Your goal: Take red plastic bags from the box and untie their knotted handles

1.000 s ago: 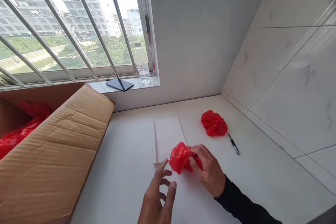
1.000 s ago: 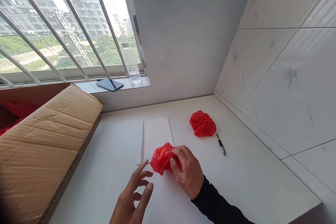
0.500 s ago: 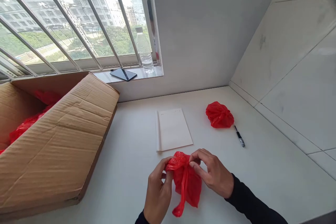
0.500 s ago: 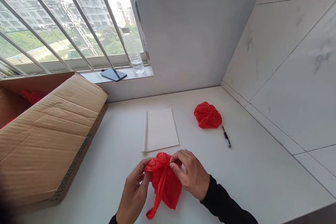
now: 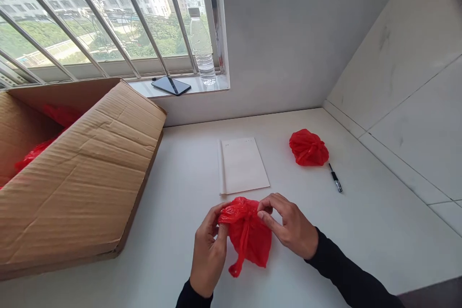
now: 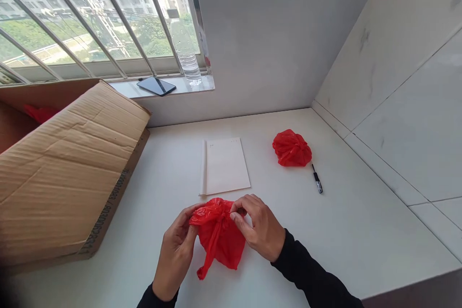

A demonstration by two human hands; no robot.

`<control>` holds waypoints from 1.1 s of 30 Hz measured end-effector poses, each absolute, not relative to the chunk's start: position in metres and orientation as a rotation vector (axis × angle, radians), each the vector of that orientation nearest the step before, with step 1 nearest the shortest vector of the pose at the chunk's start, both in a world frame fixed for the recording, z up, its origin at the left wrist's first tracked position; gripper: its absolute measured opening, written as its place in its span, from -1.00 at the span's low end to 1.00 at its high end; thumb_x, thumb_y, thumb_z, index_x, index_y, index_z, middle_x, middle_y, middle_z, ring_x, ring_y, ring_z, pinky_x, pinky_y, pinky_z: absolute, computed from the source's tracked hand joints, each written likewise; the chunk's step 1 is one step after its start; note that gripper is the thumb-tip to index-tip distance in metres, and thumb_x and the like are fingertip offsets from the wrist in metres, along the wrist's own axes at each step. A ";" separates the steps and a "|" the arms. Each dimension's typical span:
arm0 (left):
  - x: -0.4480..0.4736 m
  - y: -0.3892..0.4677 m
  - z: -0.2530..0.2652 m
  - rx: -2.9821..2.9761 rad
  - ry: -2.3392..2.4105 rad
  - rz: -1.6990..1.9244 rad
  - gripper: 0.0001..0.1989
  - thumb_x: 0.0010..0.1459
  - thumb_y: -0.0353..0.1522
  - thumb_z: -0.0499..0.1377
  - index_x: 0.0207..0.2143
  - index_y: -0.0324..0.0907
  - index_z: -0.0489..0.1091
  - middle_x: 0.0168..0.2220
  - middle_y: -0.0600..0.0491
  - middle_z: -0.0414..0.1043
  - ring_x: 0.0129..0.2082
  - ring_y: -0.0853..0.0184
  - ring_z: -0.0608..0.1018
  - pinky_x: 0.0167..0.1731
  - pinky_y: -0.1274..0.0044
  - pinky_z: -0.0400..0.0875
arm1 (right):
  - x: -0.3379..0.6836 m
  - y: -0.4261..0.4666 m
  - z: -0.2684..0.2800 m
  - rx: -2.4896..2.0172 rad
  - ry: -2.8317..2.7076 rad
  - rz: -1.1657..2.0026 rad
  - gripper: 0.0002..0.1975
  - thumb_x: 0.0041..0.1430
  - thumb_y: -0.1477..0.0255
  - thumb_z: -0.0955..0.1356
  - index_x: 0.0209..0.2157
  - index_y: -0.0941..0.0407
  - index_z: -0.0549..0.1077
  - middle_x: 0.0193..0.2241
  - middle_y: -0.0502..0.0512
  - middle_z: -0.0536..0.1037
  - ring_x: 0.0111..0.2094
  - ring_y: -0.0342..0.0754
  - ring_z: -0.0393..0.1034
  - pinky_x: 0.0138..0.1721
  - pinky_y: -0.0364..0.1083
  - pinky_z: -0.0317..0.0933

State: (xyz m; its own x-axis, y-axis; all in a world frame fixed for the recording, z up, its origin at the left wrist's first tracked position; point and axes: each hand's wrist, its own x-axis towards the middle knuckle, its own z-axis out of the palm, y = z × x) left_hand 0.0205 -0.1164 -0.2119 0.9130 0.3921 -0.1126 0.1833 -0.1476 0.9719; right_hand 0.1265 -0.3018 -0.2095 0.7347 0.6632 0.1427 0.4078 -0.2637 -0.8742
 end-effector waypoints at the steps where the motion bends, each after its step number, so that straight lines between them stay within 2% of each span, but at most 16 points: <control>1: 0.019 -0.114 -0.213 1.722 0.470 0.196 -0.69 0.35 -0.17 0.06 0.06 -0.04 0.35 0.06 0.01 0.47 -0.02 0.23 0.52 -0.12 0.46 0.43 | 0.127 -0.303 -0.209 -1.898 -0.820 0.304 -0.88 0.33 0.44 0.26 -0.33 0.06 0.37 -0.38 -0.01 0.44 -0.30 -0.02 0.31 -0.22 -0.01 0.22; 4: 0.016 -0.111 -0.215 1.723 0.469 0.190 -0.69 0.35 -0.17 0.05 0.07 -0.04 0.33 0.08 0.01 0.45 0.02 0.22 0.50 -0.11 0.46 0.43 | 0.127 -0.304 -0.209 -1.910 -0.818 0.320 -0.88 0.36 0.44 0.23 -0.22 0.05 0.40 -0.29 0.02 0.47 -0.24 -0.01 0.33 -0.16 0.00 0.24; 6: 0.015 -0.112 -0.214 1.718 0.408 0.183 -0.71 0.36 -0.19 0.05 0.06 -0.04 0.36 0.09 0.02 0.45 0.05 0.22 0.48 -0.08 0.45 0.42 | 0.127 -0.302 -0.212 -1.918 -0.856 0.356 -0.83 0.37 0.44 0.23 -0.07 0.05 0.39 -0.20 0.07 0.48 -0.17 0.01 0.33 -0.10 0.02 0.25; 8: 0.015 -0.115 -0.213 1.706 0.360 0.176 -0.72 0.37 -0.22 0.05 0.06 -0.03 0.37 0.09 0.02 0.44 0.07 0.22 0.47 -0.05 0.45 0.42 | 0.126 -0.298 -0.215 -1.921 -0.912 0.401 -0.78 0.34 0.45 0.26 -0.01 0.05 0.38 -0.17 0.08 0.46 -0.16 0.02 0.32 -0.08 0.04 0.24; 13: 0.012 -0.119 -0.209 1.705 0.360 0.205 -0.68 0.38 -0.28 0.01 0.15 0.01 0.29 0.17 0.02 0.34 0.14 0.19 0.40 0.01 0.39 0.41 | 0.123 -0.294 -0.216 -1.922 -0.883 0.445 -0.92 0.30 0.47 0.28 -0.28 0.07 0.40 -0.34 0.01 0.43 -0.28 -0.01 0.29 -0.21 0.02 0.22; 17: 0.009 -0.122 -0.201 1.893 0.322 0.350 -0.60 0.35 -0.28 0.05 0.22 0.08 0.19 0.24 0.03 0.21 0.18 0.17 0.34 0.12 0.30 0.30 | 0.123 -0.293 -0.214 -1.916 -0.857 0.438 -0.90 0.32 0.45 0.26 -0.28 0.07 0.40 -0.34 0.00 0.43 -0.29 -0.02 0.29 -0.22 0.01 0.21; 19: 0.011 -0.126 -0.199 1.967 0.293 0.335 -0.56 0.32 -0.28 0.12 0.22 0.09 0.19 0.20 0.04 0.25 0.16 0.20 0.34 0.13 0.31 0.29 | 0.124 -0.291 -0.215 -1.913 -0.826 0.450 -0.90 0.34 0.43 0.25 -0.22 0.06 0.41 -0.30 0.01 0.45 -0.26 -0.01 0.30 -0.19 0.02 0.21; 22: 0.016 -0.130 -0.203 1.874 0.338 0.254 -0.66 0.31 -0.26 0.14 0.12 0.02 0.31 0.08 0.02 0.36 0.06 0.23 0.43 0.05 0.35 0.36 | 0.125 -0.289 -0.216 -1.913 -0.794 0.488 -0.88 0.35 0.40 0.26 -0.14 0.05 0.41 -0.26 0.02 0.48 -0.23 0.00 0.32 -0.16 0.03 0.21; 26: 0.020 -0.127 -0.212 1.624 0.477 0.208 -0.74 0.29 -0.18 0.15 -0.05 -0.11 0.37 -0.03 -0.03 0.44 -0.06 0.22 0.50 -0.11 0.40 0.44 | 0.121 -0.291 -0.212 -1.876 -0.794 0.542 -0.95 0.30 0.42 0.31 -0.19 0.05 0.36 -0.33 -0.04 0.44 -0.32 -0.04 0.29 -0.26 -0.02 0.22; 27: 0.020 -0.126 -0.214 1.590 0.499 0.211 -0.73 0.29 -0.16 0.15 -0.07 -0.11 0.36 -0.05 -0.02 0.45 -0.09 0.22 0.51 -0.15 0.42 0.45 | 0.118 -0.291 -0.211 -1.880 -0.804 0.542 -0.91 0.25 0.44 0.35 -0.20 0.04 0.35 -0.32 -0.05 0.43 -0.30 -0.04 0.29 -0.24 -0.02 0.21; 30: 0.019 -0.124 -0.215 1.544 0.537 0.215 -0.74 0.32 -0.14 0.10 -0.10 -0.11 0.31 -0.11 0.00 0.46 -0.15 0.26 0.53 -0.22 0.46 0.45 | 0.112 -0.293 -0.208 -1.957 -0.855 0.480 -0.77 0.12 0.50 0.42 -0.21 0.04 0.33 -0.28 -0.05 0.43 -0.23 0.00 0.28 -0.16 0.02 0.17; 33: 0.019 -0.127 -0.213 1.517 0.528 0.164 -0.70 0.30 -0.14 0.13 0.00 -0.06 0.25 -0.06 0.02 0.44 -0.15 0.29 0.53 -0.17 0.46 0.46 | 0.109 -0.291 -0.210 -1.987 -0.870 0.400 -0.87 0.20 0.54 0.34 -0.25 0.05 0.33 -0.31 -0.06 0.44 -0.27 -0.02 0.28 -0.16 0.03 0.15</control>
